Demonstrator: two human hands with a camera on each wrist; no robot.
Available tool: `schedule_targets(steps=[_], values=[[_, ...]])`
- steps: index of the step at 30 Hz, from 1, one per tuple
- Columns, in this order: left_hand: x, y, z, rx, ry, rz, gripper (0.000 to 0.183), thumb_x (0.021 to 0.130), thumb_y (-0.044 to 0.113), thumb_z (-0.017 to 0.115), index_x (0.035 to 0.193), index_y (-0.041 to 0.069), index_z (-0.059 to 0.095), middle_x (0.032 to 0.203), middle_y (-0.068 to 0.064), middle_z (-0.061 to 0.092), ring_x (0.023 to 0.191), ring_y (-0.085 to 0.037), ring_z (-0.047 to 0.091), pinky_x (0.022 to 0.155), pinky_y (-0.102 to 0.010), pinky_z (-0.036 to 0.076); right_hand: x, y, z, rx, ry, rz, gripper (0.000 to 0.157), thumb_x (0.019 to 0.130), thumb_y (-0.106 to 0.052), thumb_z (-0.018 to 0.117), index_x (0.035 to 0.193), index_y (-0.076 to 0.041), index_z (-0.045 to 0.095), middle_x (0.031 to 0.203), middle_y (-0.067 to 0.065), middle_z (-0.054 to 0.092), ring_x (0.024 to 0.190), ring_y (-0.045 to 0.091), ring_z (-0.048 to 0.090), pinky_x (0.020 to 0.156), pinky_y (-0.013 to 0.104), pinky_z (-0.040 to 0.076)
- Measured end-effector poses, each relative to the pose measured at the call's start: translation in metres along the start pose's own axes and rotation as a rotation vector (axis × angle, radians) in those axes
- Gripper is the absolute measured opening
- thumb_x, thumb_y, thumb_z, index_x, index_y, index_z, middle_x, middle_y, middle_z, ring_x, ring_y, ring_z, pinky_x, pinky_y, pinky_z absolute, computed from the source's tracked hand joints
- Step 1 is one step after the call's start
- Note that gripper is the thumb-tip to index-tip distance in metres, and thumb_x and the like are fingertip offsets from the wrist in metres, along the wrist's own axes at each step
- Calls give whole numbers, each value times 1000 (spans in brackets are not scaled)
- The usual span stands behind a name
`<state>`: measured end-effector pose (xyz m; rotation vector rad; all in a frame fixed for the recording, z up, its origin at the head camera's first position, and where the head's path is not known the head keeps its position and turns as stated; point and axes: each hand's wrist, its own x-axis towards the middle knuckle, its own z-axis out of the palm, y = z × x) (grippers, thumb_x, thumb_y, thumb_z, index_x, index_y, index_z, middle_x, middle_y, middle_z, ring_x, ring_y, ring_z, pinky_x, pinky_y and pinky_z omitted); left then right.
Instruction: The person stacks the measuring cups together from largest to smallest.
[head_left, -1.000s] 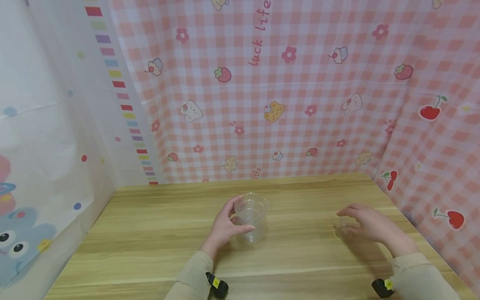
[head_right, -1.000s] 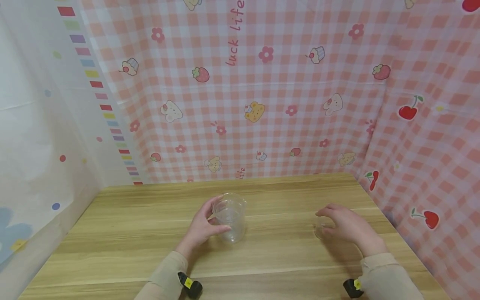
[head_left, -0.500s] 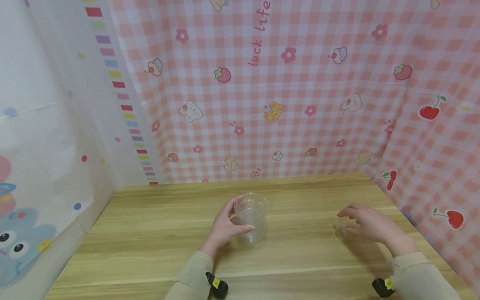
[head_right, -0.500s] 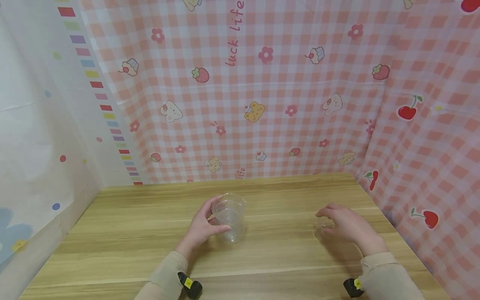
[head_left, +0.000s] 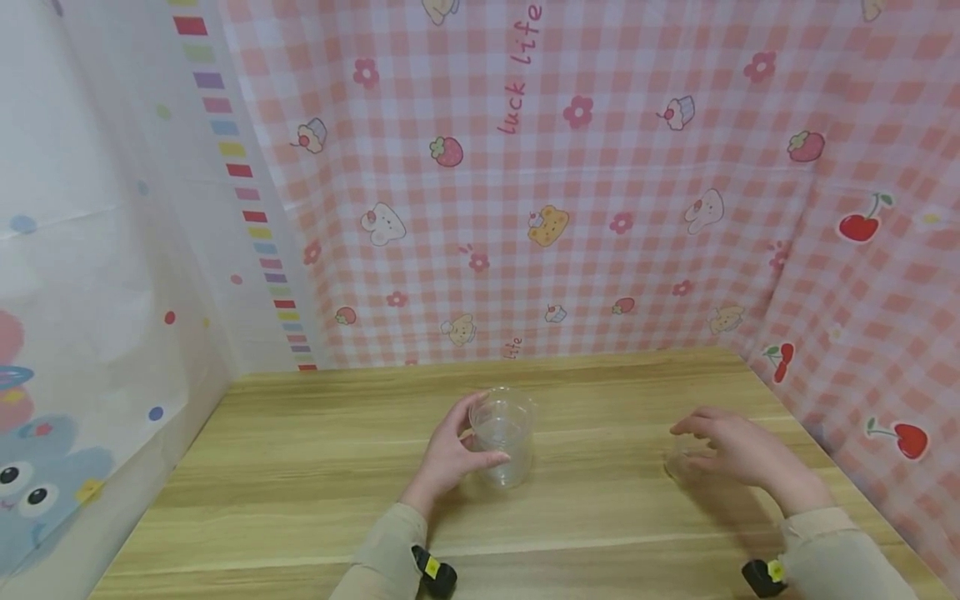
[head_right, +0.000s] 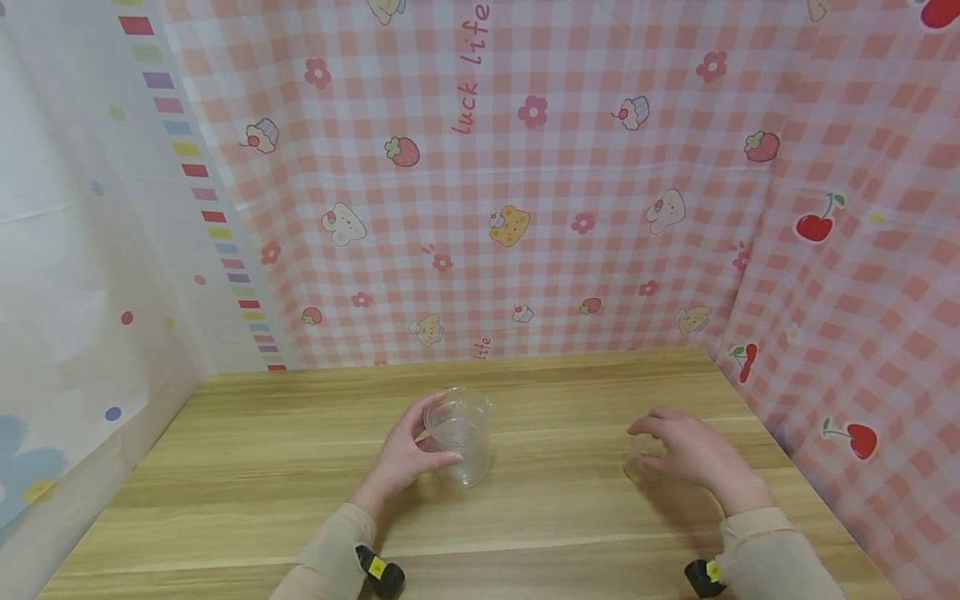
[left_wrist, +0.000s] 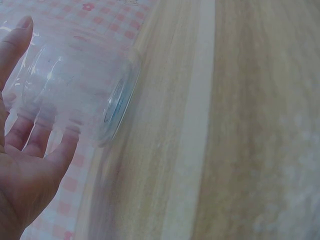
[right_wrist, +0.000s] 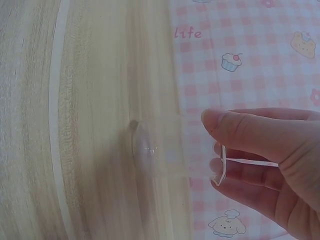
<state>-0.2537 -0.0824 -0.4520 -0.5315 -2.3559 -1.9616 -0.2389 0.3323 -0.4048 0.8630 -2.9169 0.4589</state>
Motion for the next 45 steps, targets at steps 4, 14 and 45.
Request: schedule_targets(steps=[4,14,45], values=[[5,-17,0,10,9,0,93,68,7,91,147,16,44,142,-12,50,132,-34,46,107,-47,42,1,-2,0,15,1,4,39,80,-15,82,115,-7,69,109,5,64,89,27,66,72,40,59],[5,-20,0,22,5,4,93,68,10,91,148,17,44,143,-11,49,131,-34,47,106,-47,43,6,-6,5,34,37,-29,39,79,-12,83,115,-8,69,109,5,64,95,30,66,73,39,59],[5,-20,0,17,7,-9,92,68,8,91,147,16,44,141,-10,50,131,-33,47,107,-47,42,21,-27,12,53,60,-36,40,82,-16,82,119,-11,68,115,7,64,96,28,66,75,40,59]])
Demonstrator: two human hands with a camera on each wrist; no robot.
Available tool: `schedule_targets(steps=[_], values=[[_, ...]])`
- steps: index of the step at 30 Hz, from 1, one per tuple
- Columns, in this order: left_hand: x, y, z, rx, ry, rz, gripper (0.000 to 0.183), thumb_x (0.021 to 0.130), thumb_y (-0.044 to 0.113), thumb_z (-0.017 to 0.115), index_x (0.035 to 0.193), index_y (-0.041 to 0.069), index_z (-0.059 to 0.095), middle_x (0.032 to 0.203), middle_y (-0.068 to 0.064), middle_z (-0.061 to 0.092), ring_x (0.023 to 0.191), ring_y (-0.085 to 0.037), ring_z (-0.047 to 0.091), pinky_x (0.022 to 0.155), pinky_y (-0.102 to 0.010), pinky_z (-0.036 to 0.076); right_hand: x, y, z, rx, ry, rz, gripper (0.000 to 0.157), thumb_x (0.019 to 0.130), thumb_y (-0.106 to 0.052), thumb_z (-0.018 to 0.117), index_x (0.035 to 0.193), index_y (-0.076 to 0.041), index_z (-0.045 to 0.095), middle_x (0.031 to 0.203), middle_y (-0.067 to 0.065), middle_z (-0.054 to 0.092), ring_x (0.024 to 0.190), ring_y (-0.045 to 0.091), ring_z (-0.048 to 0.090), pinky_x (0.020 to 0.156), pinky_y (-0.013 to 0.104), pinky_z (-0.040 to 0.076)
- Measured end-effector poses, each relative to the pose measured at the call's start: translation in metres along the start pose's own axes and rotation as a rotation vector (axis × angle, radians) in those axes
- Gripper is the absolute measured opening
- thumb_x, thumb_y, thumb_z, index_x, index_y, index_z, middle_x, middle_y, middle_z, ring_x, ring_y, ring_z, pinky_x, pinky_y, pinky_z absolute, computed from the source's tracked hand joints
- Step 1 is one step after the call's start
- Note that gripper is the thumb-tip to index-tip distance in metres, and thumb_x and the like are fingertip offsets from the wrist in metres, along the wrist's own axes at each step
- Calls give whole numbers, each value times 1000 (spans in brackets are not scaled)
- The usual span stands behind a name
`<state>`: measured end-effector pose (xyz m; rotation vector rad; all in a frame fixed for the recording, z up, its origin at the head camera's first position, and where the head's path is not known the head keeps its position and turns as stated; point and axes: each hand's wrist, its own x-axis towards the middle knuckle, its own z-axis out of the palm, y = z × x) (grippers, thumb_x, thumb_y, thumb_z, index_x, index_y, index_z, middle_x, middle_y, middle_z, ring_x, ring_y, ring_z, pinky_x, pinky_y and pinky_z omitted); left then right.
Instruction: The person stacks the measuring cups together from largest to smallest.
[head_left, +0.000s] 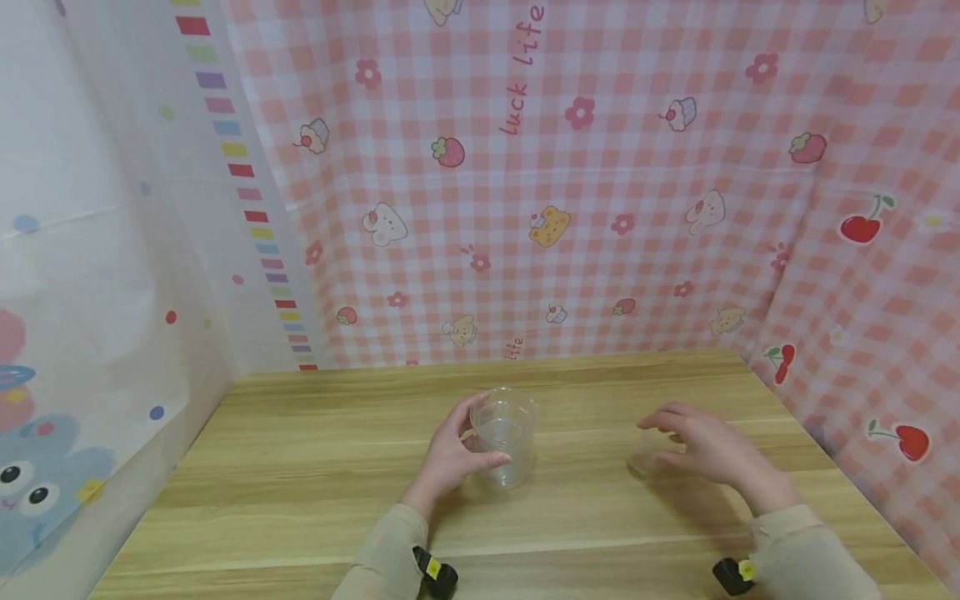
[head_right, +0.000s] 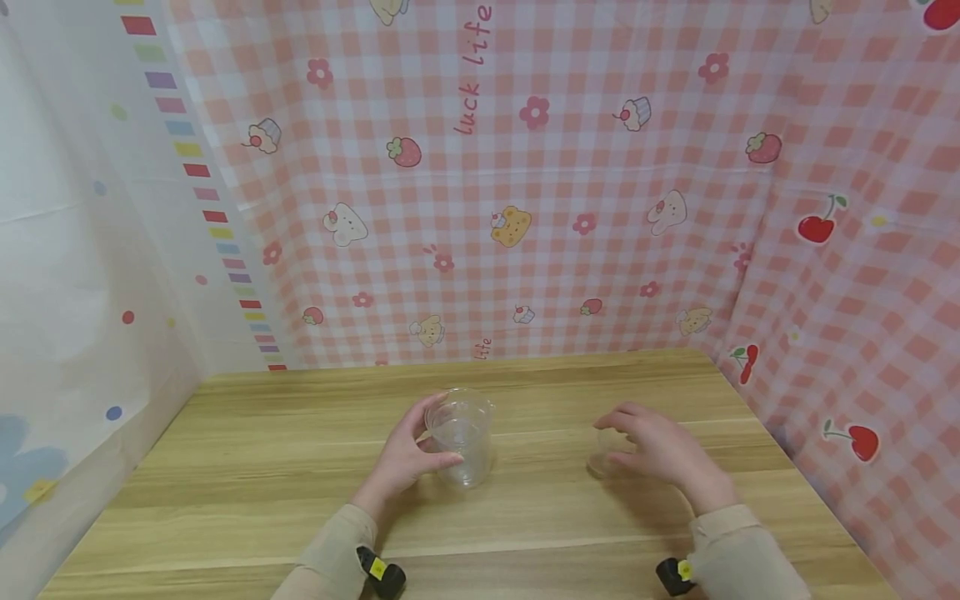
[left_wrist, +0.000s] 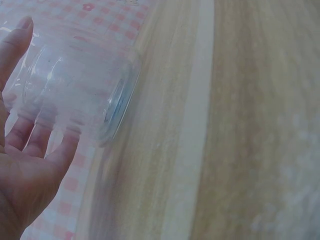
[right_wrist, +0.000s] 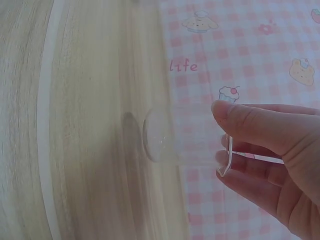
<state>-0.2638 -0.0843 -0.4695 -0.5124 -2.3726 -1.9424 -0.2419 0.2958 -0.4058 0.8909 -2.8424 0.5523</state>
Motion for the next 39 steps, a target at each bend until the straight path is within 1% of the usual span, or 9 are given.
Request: schedule_targets(steps=[7,11,17,26,31,39], values=[[0,0,-1,2,-4,19,93,67,13,92,147,19,45,140,-9,51,130,-32,48,106,-46,43,4,-6,3,-9,17,-10,40,81,-14,82,118,-9,69,114,7,65,95,27,66,76,40,59],[0,0,-1,-1,-4,26,92,68,12,92,147,17,44,140,-10,51,130,-32,48,106,-46,44,7,-9,5,-7,24,-30,40,81,-14,82,118,-9,69,114,7,65,95,27,66,76,39,59],[0,-2,-1,-15,-1,24,91,68,10,92,146,16,45,140,-11,51,130,-33,48,107,-47,43,11,-13,5,6,25,-54,41,81,-13,82,120,-9,67,116,8,65,95,29,67,77,39,59],[0,0,-1,25,8,-6,93,66,14,93,146,22,46,141,-7,51,130,-30,48,106,-44,44,20,-21,4,20,42,-97,42,82,-12,81,121,-8,66,119,7,64,100,26,66,80,37,59],[0,0,-1,18,6,-1,93,67,14,93,146,22,45,141,-7,51,130,-30,49,106,-44,44,25,-26,3,7,54,-105,42,82,-14,81,122,-9,66,118,5,64,98,23,66,80,36,58],[0,0,-1,15,4,7,92,67,12,93,146,21,45,141,-7,51,130,-29,49,106,-43,44,35,-33,0,0,63,-126,43,82,-17,82,122,-10,67,119,6,64,97,22,67,79,36,59]])
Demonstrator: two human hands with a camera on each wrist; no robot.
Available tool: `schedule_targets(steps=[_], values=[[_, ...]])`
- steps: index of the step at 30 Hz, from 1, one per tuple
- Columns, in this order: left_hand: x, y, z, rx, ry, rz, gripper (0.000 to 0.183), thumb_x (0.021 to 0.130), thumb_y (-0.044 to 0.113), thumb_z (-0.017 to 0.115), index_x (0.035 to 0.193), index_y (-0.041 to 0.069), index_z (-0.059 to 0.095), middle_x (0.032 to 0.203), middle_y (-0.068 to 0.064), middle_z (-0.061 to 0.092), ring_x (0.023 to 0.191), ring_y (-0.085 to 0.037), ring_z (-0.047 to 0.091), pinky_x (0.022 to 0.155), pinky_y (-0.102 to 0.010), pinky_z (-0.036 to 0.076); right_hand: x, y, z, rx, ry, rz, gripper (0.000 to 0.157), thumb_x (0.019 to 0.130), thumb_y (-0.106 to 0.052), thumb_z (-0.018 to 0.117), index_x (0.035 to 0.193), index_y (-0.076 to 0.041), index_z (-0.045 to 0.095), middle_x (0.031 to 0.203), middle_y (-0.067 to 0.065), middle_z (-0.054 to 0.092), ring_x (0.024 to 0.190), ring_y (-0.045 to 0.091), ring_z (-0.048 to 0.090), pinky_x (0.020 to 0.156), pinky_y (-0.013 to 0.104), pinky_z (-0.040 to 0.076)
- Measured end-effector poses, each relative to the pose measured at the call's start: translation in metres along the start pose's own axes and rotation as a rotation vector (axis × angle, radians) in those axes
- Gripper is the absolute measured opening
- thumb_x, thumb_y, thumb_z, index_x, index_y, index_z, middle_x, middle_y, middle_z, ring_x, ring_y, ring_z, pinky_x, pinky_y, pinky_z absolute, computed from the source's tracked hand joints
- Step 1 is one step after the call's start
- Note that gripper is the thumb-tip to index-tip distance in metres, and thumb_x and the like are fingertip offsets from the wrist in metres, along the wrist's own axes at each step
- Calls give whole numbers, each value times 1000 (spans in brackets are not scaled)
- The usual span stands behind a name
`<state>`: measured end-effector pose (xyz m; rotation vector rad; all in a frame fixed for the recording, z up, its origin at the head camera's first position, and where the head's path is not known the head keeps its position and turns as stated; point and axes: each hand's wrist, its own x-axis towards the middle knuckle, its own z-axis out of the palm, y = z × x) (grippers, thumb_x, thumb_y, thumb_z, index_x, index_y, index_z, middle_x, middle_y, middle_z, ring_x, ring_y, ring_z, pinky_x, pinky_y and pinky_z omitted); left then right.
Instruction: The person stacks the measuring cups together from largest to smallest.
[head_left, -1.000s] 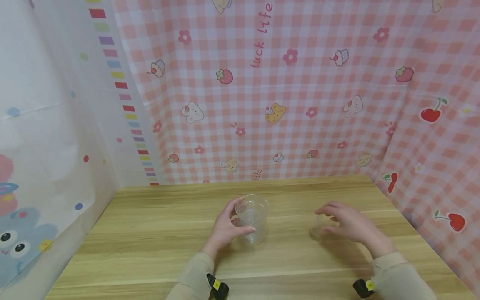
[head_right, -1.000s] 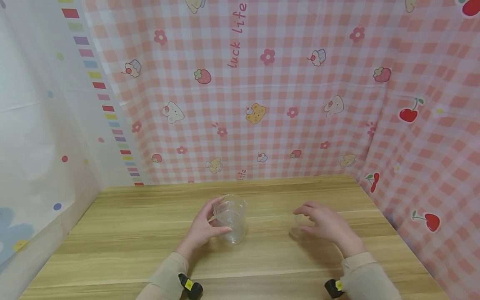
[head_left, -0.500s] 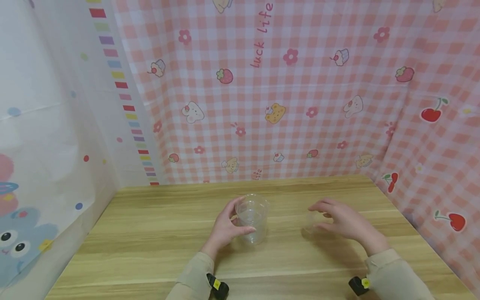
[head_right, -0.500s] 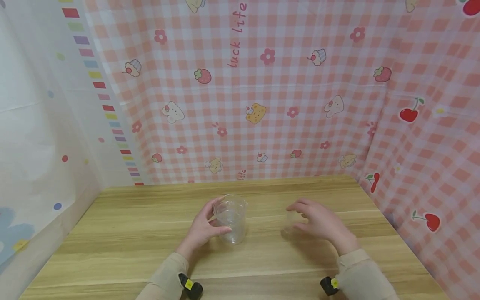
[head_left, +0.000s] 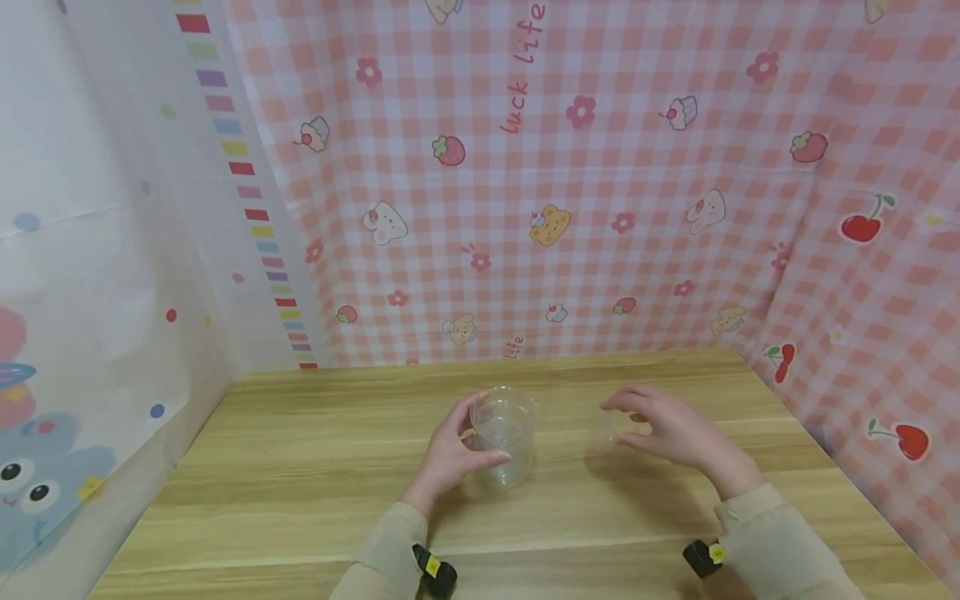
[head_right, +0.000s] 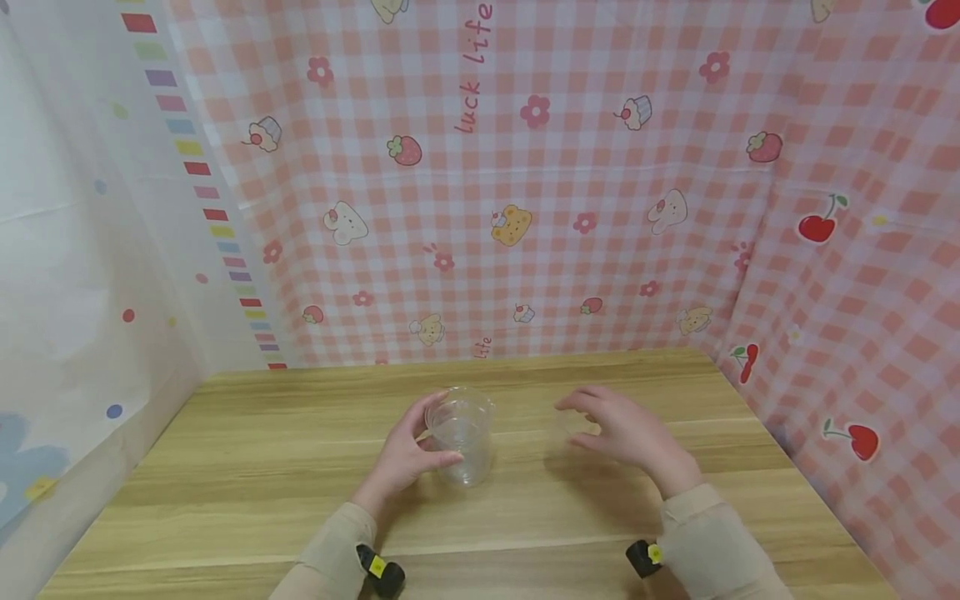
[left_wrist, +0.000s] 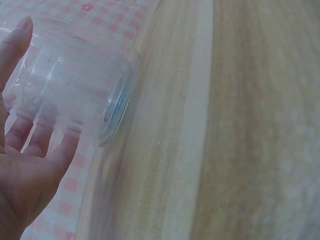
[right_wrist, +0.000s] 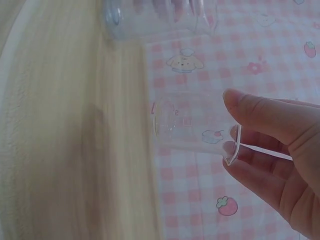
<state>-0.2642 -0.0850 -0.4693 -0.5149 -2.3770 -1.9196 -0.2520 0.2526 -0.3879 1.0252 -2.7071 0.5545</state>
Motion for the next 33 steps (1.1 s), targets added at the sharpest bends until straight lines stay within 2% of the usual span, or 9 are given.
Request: schedule_targets(steps=[9,19,33], values=[[0,-1,-1,-8,-8,-2,93,67,13,92,146,21,45,142,-7,50,131,-30,48,106,-43,44,11,-9,-5,4,21,-32,43,82,-15,82,122,-9,67,117,7,65,95,22,67,78,36,59],[-1,3,0,-3,-9,-10,92,68,13,92,146,21,44,142,-8,50,130,-31,49,105,-43,45,22,-17,-10,-40,38,-77,43,81,-17,83,122,-12,68,114,4,64,93,19,65,75,35,58],[-1,2,-1,-4,-16,-5,93,68,13,92,147,19,44,143,-10,49,131,-32,48,104,-44,45,38,-30,-19,-48,26,-111,43,83,-17,82,122,-9,68,117,6,65,96,21,66,79,37,58]])
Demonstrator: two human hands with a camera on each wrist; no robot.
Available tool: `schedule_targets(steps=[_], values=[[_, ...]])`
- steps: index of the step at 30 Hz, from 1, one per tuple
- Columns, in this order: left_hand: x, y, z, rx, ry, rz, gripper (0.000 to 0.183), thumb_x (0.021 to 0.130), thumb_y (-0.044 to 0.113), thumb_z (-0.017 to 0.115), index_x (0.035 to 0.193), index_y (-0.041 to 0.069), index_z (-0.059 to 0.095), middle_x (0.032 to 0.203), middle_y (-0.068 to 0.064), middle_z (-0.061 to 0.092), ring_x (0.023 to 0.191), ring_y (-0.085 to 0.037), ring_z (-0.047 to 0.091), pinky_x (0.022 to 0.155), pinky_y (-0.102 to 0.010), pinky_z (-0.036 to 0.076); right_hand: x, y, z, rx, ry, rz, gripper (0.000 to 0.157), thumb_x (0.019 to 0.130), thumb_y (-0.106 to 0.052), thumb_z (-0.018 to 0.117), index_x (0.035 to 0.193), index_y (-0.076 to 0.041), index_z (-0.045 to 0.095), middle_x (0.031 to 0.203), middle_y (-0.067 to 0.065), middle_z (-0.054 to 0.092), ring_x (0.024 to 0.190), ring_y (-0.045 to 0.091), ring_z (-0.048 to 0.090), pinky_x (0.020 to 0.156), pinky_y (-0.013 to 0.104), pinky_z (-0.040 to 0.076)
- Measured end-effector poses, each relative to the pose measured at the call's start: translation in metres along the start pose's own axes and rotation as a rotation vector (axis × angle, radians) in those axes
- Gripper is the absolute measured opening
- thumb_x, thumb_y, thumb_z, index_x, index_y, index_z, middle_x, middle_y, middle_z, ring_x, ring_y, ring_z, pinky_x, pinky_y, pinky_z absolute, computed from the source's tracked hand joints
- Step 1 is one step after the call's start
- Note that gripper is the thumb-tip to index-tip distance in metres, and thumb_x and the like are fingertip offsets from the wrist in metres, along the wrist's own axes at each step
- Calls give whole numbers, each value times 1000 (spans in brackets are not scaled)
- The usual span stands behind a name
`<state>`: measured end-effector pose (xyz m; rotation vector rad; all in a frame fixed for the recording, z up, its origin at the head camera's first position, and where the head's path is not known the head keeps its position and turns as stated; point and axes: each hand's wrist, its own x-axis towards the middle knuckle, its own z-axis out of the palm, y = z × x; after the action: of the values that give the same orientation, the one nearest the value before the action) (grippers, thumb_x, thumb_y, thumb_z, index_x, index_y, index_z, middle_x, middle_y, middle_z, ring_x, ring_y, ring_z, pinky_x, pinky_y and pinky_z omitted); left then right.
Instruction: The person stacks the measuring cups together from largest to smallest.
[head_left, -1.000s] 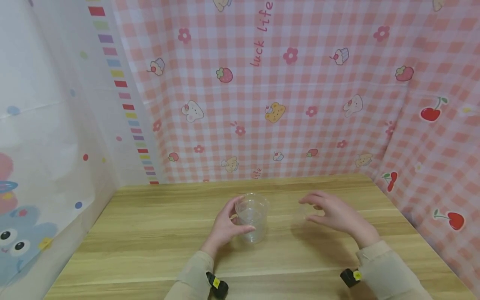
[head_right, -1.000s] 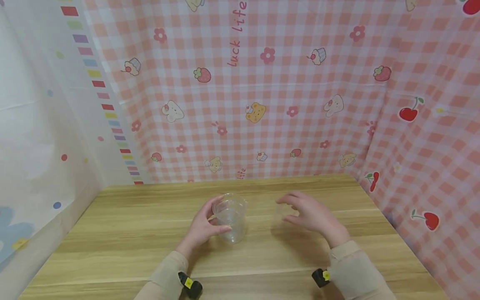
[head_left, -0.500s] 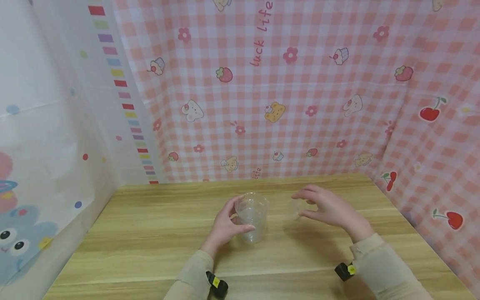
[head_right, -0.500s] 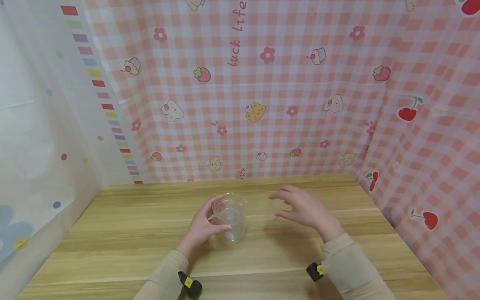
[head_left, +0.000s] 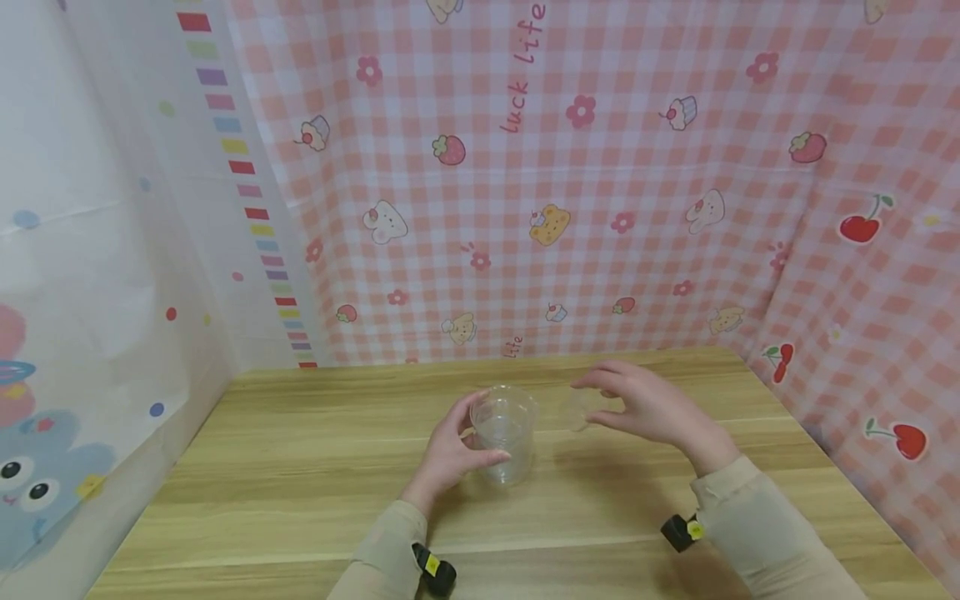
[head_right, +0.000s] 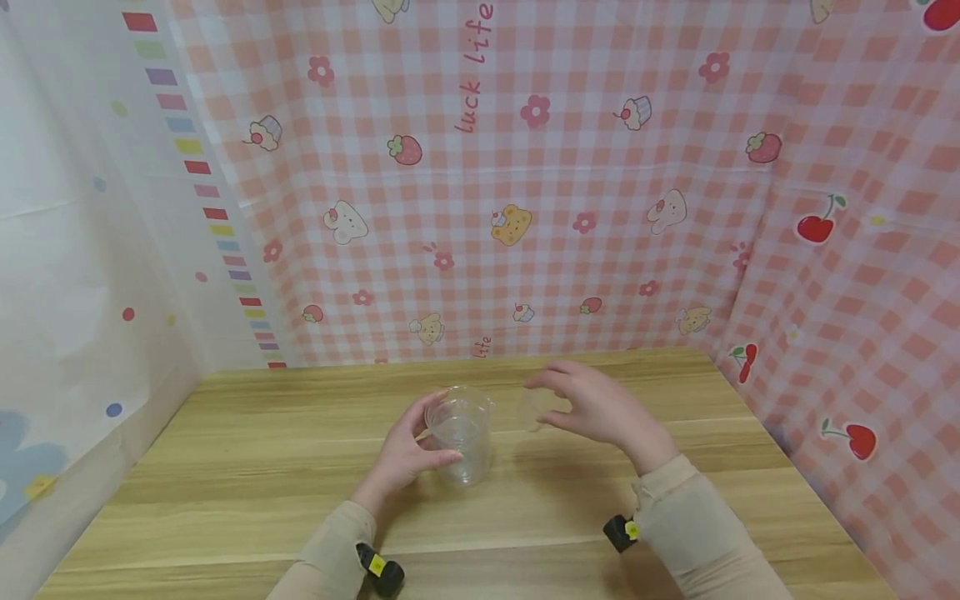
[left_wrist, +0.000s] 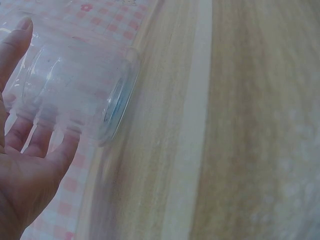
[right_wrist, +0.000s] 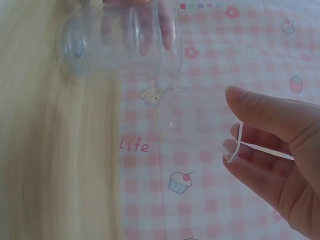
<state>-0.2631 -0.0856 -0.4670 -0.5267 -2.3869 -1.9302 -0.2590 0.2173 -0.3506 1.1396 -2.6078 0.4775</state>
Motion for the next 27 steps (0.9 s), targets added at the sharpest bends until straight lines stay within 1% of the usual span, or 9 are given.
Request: schedule_targets(steps=[3,8,10,14,20,27], values=[[0,0,0,-2,1,4,93,68,12,92,147,19,44,143,-11,49,131,-33,48,104,-44,45,4,-3,-2,1,0,-8,43,82,-18,82,122,-10,68,118,6,65,96,21,66,80,37,58],[0,0,1,1,4,-8,94,67,11,92,147,20,44,143,-8,49,131,-31,48,105,-43,45,11,-7,-6,1,6,-25,42,81,-18,83,120,-9,69,118,5,65,97,20,65,80,37,57],[0,0,1,1,7,-18,94,66,11,93,146,21,45,143,-6,49,131,-29,48,105,-42,45,14,-9,-8,-1,12,-37,42,81,-18,84,119,-9,69,118,5,65,98,20,64,80,37,57],[0,0,1,-3,8,-17,94,66,12,93,146,21,44,143,-7,49,131,-29,48,105,-42,45,20,-13,-13,-2,21,-64,42,80,-19,84,118,-9,69,117,4,65,100,19,63,81,37,57],[0,1,1,-4,7,-17,94,67,13,93,147,21,45,143,-7,49,131,-30,48,105,-43,44,28,-19,-17,13,32,-96,43,79,-19,85,118,-10,69,116,4,66,97,19,64,80,36,57],[0,0,1,-11,1,3,93,68,12,92,147,18,43,143,-10,49,131,-32,48,105,-44,45,39,-25,-14,-1,65,-172,44,79,-19,85,118,-10,70,116,5,66,101,21,65,83,38,57]])
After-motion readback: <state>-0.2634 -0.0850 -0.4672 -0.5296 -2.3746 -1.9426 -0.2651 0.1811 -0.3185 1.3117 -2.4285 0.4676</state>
